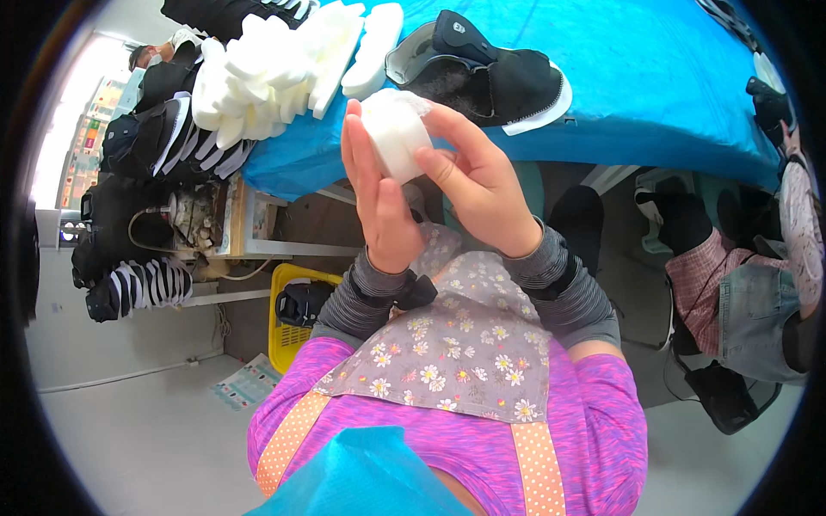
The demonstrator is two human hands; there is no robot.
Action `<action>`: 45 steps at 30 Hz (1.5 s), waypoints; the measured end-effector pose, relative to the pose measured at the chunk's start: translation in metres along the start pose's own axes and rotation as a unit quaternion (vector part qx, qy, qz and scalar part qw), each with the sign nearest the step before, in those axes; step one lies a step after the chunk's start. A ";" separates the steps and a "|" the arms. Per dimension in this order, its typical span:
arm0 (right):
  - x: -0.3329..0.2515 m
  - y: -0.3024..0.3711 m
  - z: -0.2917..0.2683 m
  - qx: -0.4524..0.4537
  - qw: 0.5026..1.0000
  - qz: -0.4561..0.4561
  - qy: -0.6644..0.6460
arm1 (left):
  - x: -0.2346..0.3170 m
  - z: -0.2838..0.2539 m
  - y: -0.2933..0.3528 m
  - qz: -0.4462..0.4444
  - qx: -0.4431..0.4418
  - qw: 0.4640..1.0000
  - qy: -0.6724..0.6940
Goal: The worker is manually inserting white foam padding and structural inserts into the interior of a black shoe upper.
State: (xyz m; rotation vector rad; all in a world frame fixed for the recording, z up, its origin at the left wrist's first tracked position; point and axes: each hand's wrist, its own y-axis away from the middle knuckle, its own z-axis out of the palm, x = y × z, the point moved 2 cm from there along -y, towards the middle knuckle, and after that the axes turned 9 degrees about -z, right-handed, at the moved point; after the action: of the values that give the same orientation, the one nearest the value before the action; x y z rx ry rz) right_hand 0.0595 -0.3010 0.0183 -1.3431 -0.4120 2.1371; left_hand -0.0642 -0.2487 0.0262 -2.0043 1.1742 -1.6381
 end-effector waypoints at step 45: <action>-0.019 -0.038 -0.006 0.007 0.997 0.011 0.082 | -0.122 0.011 -0.016 -0.185 0.071 0.969 0.149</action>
State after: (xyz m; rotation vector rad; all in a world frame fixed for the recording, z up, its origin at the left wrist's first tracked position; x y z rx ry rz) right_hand 0.0827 -0.2829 0.0496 -1.5081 -0.3156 2.0238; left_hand -0.0500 -0.1511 -0.0485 -2.0254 0.7661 -2.1991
